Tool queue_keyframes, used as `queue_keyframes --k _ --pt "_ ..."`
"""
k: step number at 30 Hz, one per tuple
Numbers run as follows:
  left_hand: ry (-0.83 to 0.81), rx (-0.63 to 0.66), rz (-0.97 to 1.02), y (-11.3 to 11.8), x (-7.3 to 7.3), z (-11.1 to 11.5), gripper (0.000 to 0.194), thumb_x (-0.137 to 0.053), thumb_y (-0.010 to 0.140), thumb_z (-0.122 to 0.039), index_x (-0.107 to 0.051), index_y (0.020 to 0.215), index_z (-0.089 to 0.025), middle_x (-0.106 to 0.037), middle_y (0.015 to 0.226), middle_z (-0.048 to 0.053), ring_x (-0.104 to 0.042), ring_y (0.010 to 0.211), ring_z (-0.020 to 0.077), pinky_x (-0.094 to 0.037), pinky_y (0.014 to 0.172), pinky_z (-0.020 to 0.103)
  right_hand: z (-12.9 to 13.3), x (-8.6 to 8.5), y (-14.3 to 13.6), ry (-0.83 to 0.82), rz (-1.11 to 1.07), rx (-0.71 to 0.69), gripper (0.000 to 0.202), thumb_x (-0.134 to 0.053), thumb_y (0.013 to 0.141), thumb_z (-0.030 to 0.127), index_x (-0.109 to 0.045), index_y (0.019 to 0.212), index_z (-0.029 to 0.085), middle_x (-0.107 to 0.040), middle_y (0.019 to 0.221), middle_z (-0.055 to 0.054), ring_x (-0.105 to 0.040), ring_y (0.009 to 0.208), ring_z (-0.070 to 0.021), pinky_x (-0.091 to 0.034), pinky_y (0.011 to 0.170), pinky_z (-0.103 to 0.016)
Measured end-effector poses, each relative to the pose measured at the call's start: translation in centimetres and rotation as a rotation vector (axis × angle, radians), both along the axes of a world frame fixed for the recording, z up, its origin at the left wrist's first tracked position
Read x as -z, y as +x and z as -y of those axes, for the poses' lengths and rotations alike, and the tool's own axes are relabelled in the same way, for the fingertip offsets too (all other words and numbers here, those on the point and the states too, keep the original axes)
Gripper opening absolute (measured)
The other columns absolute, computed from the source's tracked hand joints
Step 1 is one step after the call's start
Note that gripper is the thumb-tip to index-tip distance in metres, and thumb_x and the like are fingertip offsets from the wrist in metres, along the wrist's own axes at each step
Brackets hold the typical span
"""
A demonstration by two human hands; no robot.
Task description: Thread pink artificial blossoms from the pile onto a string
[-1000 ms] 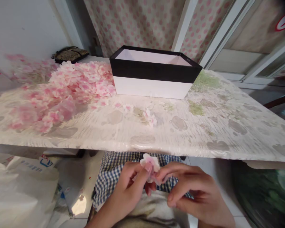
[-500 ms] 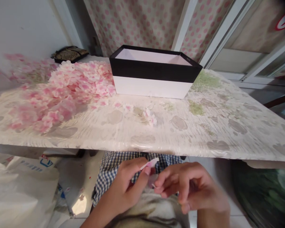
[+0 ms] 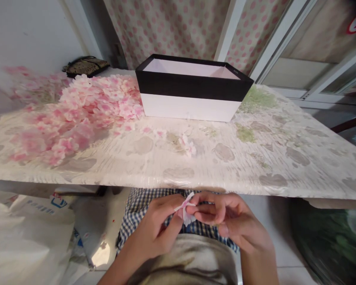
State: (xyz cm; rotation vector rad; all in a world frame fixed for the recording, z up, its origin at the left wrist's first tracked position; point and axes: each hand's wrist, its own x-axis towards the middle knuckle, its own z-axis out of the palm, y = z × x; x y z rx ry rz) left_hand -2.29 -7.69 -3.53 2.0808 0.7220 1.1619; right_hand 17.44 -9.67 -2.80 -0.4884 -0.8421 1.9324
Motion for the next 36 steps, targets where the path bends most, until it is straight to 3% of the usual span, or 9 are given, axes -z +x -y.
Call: queue_keyframes --k 6,10,14,18,21,24,27,30,36 --pt "-0.041 -0.042 0.063 0.4 0.1 0.1 0.02 -0.044 0.095 -0.015 -0.058 0.081 -0.018 -0.061 0.07 0.0 -0.058 0.062 0.0109 -0.047 0.062 0.019 0.6 0.0 -0.5 -0.005 -0.007 0.097 0.014 -0.081 0.071 0.011 -0.077 0.075 0.024 -0.07 0.117 -0.002 -0.067 0.111 -0.0231 -0.048 0.105 -0.036" --pt "-0.043 -0.049 0.096 0.5 0.2 0.4 0.023 -0.049 0.095 -0.035 -0.064 0.091 -0.017 -0.066 0.075 0.003 -0.06 0.064 0.0149 -0.05 0.062 0.023 1.0 -0.2 -0.6 0.015 0.038 0.113 0.014 -0.08 0.072 0.012 -0.076 0.074 0.025 -0.069 0.118 -0.001 -0.066 0.113 -0.0225 -0.048 0.105 -0.038" --pt "-0.08 -0.093 0.059 0.5 0.4 0.8 0.017 -0.048 0.094 -0.019 -0.065 0.093 -0.019 -0.065 0.072 0.002 -0.059 0.062 0.0124 -0.048 0.061 0.022 1.3 -0.4 -0.5 0.098 0.109 0.102 0.016 -0.077 0.075 0.013 -0.077 0.08 0.029 -0.067 0.12 0.0 -0.065 0.113 -0.0209 -0.049 0.103 -0.037" --pt "-0.191 -0.055 0.015 0.3 0.1 1.4 0.025 -0.044 0.097 -0.021 -0.069 0.093 -0.021 -0.07 0.074 0.002 -0.063 0.065 0.0133 -0.05 0.063 0.023 1.9 -1.1 -0.7 0.24 0.318 0.279 0.016 -0.077 0.076 0.014 -0.075 0.08 0.029 -0.065 0.117 -0.001 -0.065 0.092 -0.0145 -0.055 0.086 -0.031" --pt "-0.186 -0.095 -0.036 0.2 -0.3 1.8 0.024 -0.048 0.096 -0.024 -0.071 0.088 -0.024 -0.071 0.073 0.0 -0.065 0.067 0.0135 -0.05 0.066 0.025 2.2 -1.8 -1.3 0.343 0.556 0.429 0.015 -0.077 0.075 0.012 -0.073 0.074 0.027 -0.062 0.12 -0.001 -0.06 0.092 -0.0133 -0.051 0.086 -0.029" --pt "-0.144 -0.052 -0.029 0.3 -0.7 1.9 0.024 -0.047 0.097 -0.023 -0.069 0.086 -0.026 -0.069 0.069 -0.003 -0.063 0.063 0.0114 -0.047 0.064 0.024 2.1 -2.1 -1.9 0.386 0.617 0.427 0.016 -0.075 0.077 0.01 -0.072 0.075 0.025 -0.066 0.109 0.0 -0.063 0.094 -0.0136 -0.051 0.085 -0.027" --pt "-0.174 0.053 -0.037 0.4 -1.2 1.6 0.031 -0.043 0.098 -0.026 -0.065 0.075 -0.023 -0.06 0.056 -0.004 -0.053 0.047 0.0096 -0.041 0.051 0.023 1.8 -1.7 -2.4 0.396 0.582 0.418 0.016 -0.073 0.078 0.009 -0.07 0.077 0.025 -0.068 0.091 0.001 -0.066 0.085 -0.0119 -0.052 0.077 -0.024" --pt "-0.181 0.085 -0.061 0.5 -1.6 1.4 0.037 -0.041 0.099 -0.029 -0.061 0.069 -0.021 -0.055 0.051 -0.003 -0.045 0.042 0.0098 -0.036 0.045 0.023 1.6 -1.3 -2.5 0.418 0.594 0.441 0.016 -0.072 0.077 0.007 -0.068 0.075 0.023 -0.067 0.088 0.002 -0.066 0.081 -0.0106 -0.051 0.073 -0.022" --pt "-0.207 0.078 -0.117 0.1 -1.4 1.7 0.027 -0.043 0.093 -0.021 -0.061 0.072 -0.021 -0.059 0.057 -0.001 -0.053 0.049 0.0124 -0.042 0.05 0.024 1.6 -1.3 -2.4 0.435 0.618 0.409 0.016 -0.069 0.077 0.007 -0.062 0.071 0.02 -0.064 0.084 0.001 -0.064 0.074 -0.0095 -0.05 0.066 -0.021"
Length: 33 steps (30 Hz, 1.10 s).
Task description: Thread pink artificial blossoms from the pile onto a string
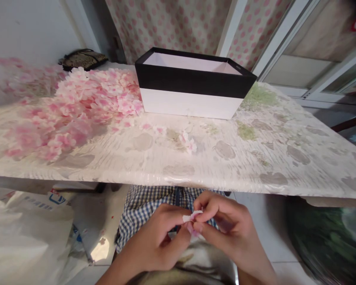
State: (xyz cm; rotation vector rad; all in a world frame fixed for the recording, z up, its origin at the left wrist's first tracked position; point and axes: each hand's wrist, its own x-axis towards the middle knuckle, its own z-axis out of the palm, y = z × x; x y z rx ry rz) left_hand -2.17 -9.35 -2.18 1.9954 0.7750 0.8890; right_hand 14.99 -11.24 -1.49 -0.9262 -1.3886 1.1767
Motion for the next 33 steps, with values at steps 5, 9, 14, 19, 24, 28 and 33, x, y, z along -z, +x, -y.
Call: queue_keyframes --k 5,9,14,19,24,28,33 --pt "0.024 0.038 -0.085 0.0 0.1 0.1 0.022 -0.042 0.089 -0.016 -0.062 0.08 -0.02 -0.062 0.063 0.0 -0.058 0.055 0.0136 -0.044 0.054 0.024 0.3 0.0 0.2 -0.074 0.165 0.032 0.018 -0.065 0.08 0.008 -0.064 0.088 0.024 -0.066 0.083 0.002 -0.065 0.074 -0.0111 -0.053 0.065 -0.019" --pt "0.04 0.021 -0.174 0.1 -0.1 0.1 0.02 -0.039 0.094 -0.018 -0.059 0.092 -0.02 -0.063 0.071 0.0 -0.06 0.063 0.0142 -0.045 0.061 0.026 0.7 0.4 0.0 0.1 0.332 0.143 0.023 -0.059 0.084 0.006 -0.062 0.095 0.027 -0.067 0.089 0.001 -0.066 0.08 -0.0118 -0.054 0.071 -0.02" --pt "-0.001 -0.006 -0.283 0.1 -0.3 0.3 0.024 -0.032 0.1 -0.025 -0.05 0.085 -0.02 -0.06 0.074 -0.001 -0.059 0.068 0.0146 -0.043 0.063 0.027 1.0 0.8 -0.1 0.209 0.371 0.43 0.033 -0.057 0.086 0.004 -0.06 0.107 0.03 -0.064 0.091 0.0 -0.064 0.082 -0.0123 -0.054 0.074 -0.022" --pt "-0.059 -0.066 -0.234 0.1 -0.1 0.1 0.019 -0.033 0.101 -0.021 -0.049 0.09 -0.021 -0.059 0.08 -0.001 -0.059 0.075 0.0136 -0.043 0.07 0.026 1.1 0.1 0.8 0.075 0.095 0.258 0.047 -0.065 0.083 0.008 -0.058 0.123 0.032 -0.062 0.08 0.002 -0.063 0.069 -0.0112 -0.054 0.06 -0.019" --pt "-0.088 -0.126 -0.201 -0.1 -0.3 -0.3 0.021 -0.036 0.101 -0.023 -0.048 0.084 -0.02 -0.056 0.073 -0.003 -0.056 0.069 0.0121 -0.042 0.066 0.024 0.6 -0.1 1.2 0.044 -0.005 0.129 0.02 -0.069 0.079 0.006 -0.067 0.086 0.025 -0.062 0.078 0.001 -0.062 0.072 -0.0112 -0.052 0.062 -0.019" --pt "-0.047 -0.154 -0.197 -0.3 -0.5 -0.3 0.016 -0.037 0.101 -0.022 -0.049 0.089 -0.021 -0.058 0.076 -0.003 -0.058 0.07 0.0116 -0.042 0.065 0.022 0.4 0.2 1.0 0.127 0.018 0.026 0.024 -0.062 0.078 -0.001 -0.066 0.078 0.022 -0.062 0.077 0.001 -0.061 0.07 -0.0122 -0.051 0.063 -0.024" --pt "-0.017 -0.081 -0.274 -0.5 -0.2 0.1 0.014 -0.035 0.1 -0.019 -0.048 0.1 -0.023 -0.062 0.083 -0.001 -0.061 0.074 0.0132 -0.044 0.065 0.024 0.5 0.6 0.4 0.25 0.256 0.116 0.031 -0.054 0.079 -0.005 -0.065 0.083 0.023 -0.054 0.083 0.001 -0.058 0.078 -0.0108 -0.049 0.07 -0.024"
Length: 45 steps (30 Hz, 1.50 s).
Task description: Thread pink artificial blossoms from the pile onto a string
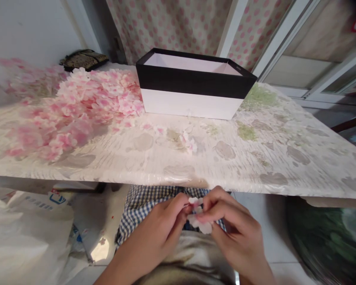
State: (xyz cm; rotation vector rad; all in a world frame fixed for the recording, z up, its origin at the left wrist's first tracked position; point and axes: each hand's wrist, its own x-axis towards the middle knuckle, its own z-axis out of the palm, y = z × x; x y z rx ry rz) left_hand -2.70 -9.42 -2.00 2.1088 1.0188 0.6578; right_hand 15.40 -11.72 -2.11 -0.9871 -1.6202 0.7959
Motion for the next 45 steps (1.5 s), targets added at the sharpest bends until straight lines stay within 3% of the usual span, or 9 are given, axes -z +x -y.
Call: queue_keyframes --k 5,9,17,24,29,33,36,40,45 --pt "-0.003 0.036 -0.044 -0.1 0.3 0.3 0.018 -0.031 0.101 -0.021 -0.048 0.106 -0.023 -0.065 0.092 0.002 -0.064 0.083 0.0155 -0.047 0.071 0.027 -0.5 0.7 -0.1 0.02 0.057 0.047 0.028 -0.056 0.081 -0.003 -0.064 0.082 0.024 -0.055 0.103 -0.001 -0.059 0.09 -0.0126 -0.05 0.077 -0.027" --pt "0.011 0.037 -0.034 -0.1 0.3 0.3 0.018 -0.033 0.1 -0.018 -0.05 0.105 -0.023 -0.065 0.092 0.002 -0.064 0.08 0.0148 -0.047 0.068 0.026 -0.8 0.9 0.1 0.008 0.024 -0.015 0.029 -0.055 0.081 -0.004 -0.063 0.083 0.024 -0.06 0.088 0.001 -0.061 0.082 -0.0123 -0.05 0.069 -0.025" --pt "0.06 0.062 -0.118 0.4 -0.7 0.6 0.022 -0.031 0.096 -0.009 -0.046 0.103 -0.023 -0.063 0.089 0.0 -0.064 0.08 0.0162 -0.05 0.069 0.027 -0.8 1.0 0.0 0.031 0.027 -0.004 0.028 -0.053 0.079 -0.005 -0.06 0.082 0.022 -0.06 0.087 0.003 -0.06 0.08 -0.0081 -0.048 0.068 -0.019" --pt "0.277 0.066 -0.274 0.9 -0.9 0.7 0.026 -0.035 0.087 0.002 -0.048 0.098 -0.018 -0.062 0.084 0.004 -0.063 0.072 0.0229 -0.055 0.061 0.038 -0.3 1.3 0.0 -0.085 0.062 0.051 0.032 -0.055 0.082 0.0 -0.056 0.099 0.027 -0.059 0.087 0.003 -0.06 0.078 -0.0097 -0.049 0.071 -0.021" --pt "0.363 0.056 -0.197 0.6 -1.6 0.7 0.019 -0.038 0.092 -0.005 -0.05 0.097 -0.017 -0.062 0.085 0.004 -0.061 0.073 0.0215 -0.054 0.063 0.036 -0.3 1.0 0.6 -0.016 0.076 0.002 0.023 -0.056 0.085 0.001 -0.054 0.087 0.024 -0.06 0.091 0.003 -0.061 0.083 -0.0089 -0.049 0.073 -0.019" --pt "0.528 -0.151 -0.003 0.2 -2.6 -2.0 0.012 -0.047 0.095 -0.011 -0.054 0.103 -0.017 -0.063 0.091 0.003 -0.062 0.08 0.0159 -0.051 0.071 0.027 -0.4 0.9 1.6 0.016 0.034 0.044 0.025 -0.056 0.086 0.0 -0.057 0.092 0.024 -0.066 0.093 0.002 -0.064 0.088 -0.01 -0.05 0.074 -0.02" --pt "0.581 -0.366 -0.186 0.5 -3.1 -5.3 0.018 -0.05 0.094 -0.012 -0.058 0.109 -0.016 -0.062 0.105 0.006 -0.062 0.081 0.0174 -0.049 0.069 0.029 -0.4 0.9 2.1 0.059 -0.001 0.032 0.025 -0.055 0.086 0.0 -0.059 0.093 0.023 -0.067 0.089 0.001 -0.064 0.087 -0.0115 -0.051 0.072 -0.022" --pt "0.496 -0.351 -0.357 1.6 -3.1 -8.7 0.016 -0.051 0.094 -0.017 -0.065 0.101 -0.02 -0.06 0.114 0.004 -0.061 0.073 0.0158 -0.042 0.057 0.028 -0.6 0.8 2.3 0.078 -0.034 -0.022 0.025 -0.053 0.086 0.0 -0.061 0.094 0.022 -0.066 0.085 0.0 -0.064 0.081 -0.0128 -0.051 0.071 -0.027" --pt "0.373 -0.312 -0.101 2.0 -3.1 -9.7 0.013 -0.049 0.093 -0.014 -0.061 0.09 -0.017 -0.064 0.09 0.002 -0.057 0.07 0.0133 -0.041 0.062 0.027 -0.7 0.9 2.2 0.068 -0.031 -0.055 0.028 -0.052 0.085 -0.001 -0.063 0.095 0.022 -0.067 0.083 -0.001 -0.064 0.081 -0.0145 -0.052 0.071 -0.03"
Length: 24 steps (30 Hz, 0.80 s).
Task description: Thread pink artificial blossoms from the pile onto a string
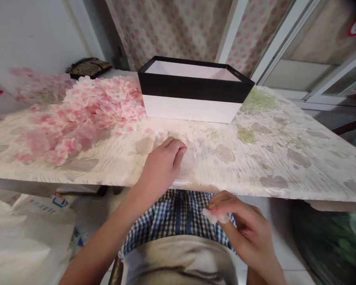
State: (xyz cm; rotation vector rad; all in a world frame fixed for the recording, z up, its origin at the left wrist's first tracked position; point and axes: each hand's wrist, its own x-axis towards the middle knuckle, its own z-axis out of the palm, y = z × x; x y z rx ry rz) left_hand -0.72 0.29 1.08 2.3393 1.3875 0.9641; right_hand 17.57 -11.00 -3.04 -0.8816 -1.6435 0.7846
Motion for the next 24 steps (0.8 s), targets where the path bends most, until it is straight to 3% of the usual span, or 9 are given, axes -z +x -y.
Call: queue_keyframes --k 5,8,11,15,21,24 --pt "-0.149 0.121 0.35 -0.4 -0.2 1.0 0.012 -0.047 0.096 -0.021 -0.055 0.088 -0.018 -0.058 0.07 -0.003 -0.053 0.061 0.0097 -0.039 0.058 0.022 0.0 -0.2 -0.4 0.032 -0.077 -0.003 0.036 -0.056 0.081 -0.005 -0.068 0.099 0.024 -0.071 0.086 0.0 -0.067 0.084 -0.016 -0.056 0.074 -0.032" --pt "-0.255 0.188 0.456 -0.3 -0.3 2.3 0.014 -0.047 0.097 -0.026 -0.054 0.087 -0.019 -0.052 0.068 -0.005 -0.046 0.058 0.0081 -0.036 0.052 0.02 0.1 -0.7 -0.9 0.064 -0.171 0.011 0.04 -0.056 0.08 -0.006 -0.069 0.101 0.025 -0.073 0.088 0.0 -0.07 0.086 -0.0177 -0.059 0.077 -0.034" --pt "-0.339 0.238 0.501 -0.1 -0.3 4.1 0.015 -0.048 0.098 -0.027 -0.055 0.088 -0.019 -0.049 0.068 -0.005 -0.043 0.058 0.0073 -0.034 0.052 0.019 0.3 -1.0 -1.2 0.076 -0.249 0.019 0.04 -0.056 0.081 -0.006 -0.07 0.102 0.025 -0.075 0.091 0.0 -0.072 0.089 -0.0183 -0.06 0.08 -0.036" --pt "-0.437 0.301 0.56 0.3 -0.3 5.9 0.014 -0.047 0.098 -0.027 -0.056 0.089 -0.02 -0.054 0.072 -0.004 -0.051 0.066 0.0074 -0.041 0.061 0.018 0.5 -0.9 -1.3 0.026 -0.256 0.04 0.037 -0.059 0.082 -0.004 -0.072 0.098 0.027 -0.073 0.11 0.0 -0.069 0.1 -0.0164 -0.06 0.084 -0.032" --pt "-0.515 0.257 0.569 0.5 0.1 7.0 0.014 -0.046 0.099 -0.027 -0.054 0.09 -0.021 -0.05 0.069 -0.005 -0.049 0.061 0.0073 -0.039 0.055 0.017 0.4 -0.9 -1.5 -0.115 -0.384 -0.175 0.027 -0.062 0.088 0.01 -0.073 0.099 0.032 -0.075 0.107 -0.001 -0.072 0.094 -0.0185 -0.061 0.077 -0.034" --pt "-0.522 0.232 0.572 -0.1 0.4 7.8 0.008 -0.043 0.1 -0.029 -0.046 0.107 -0.027 -0.05 0.073 -0.005 -0.052 0.065 0.0086 -0.043 0.059 0.019 0.3 -1.2 -1.7 -0.155 -0.441 -0.197 0.019 -0.064 0.088 0.015 -0.074 0.096 0.03 -0.075 0.106 -0.004 -0.073 0.092 -0.0192 -0.062 0.075 -0.034"
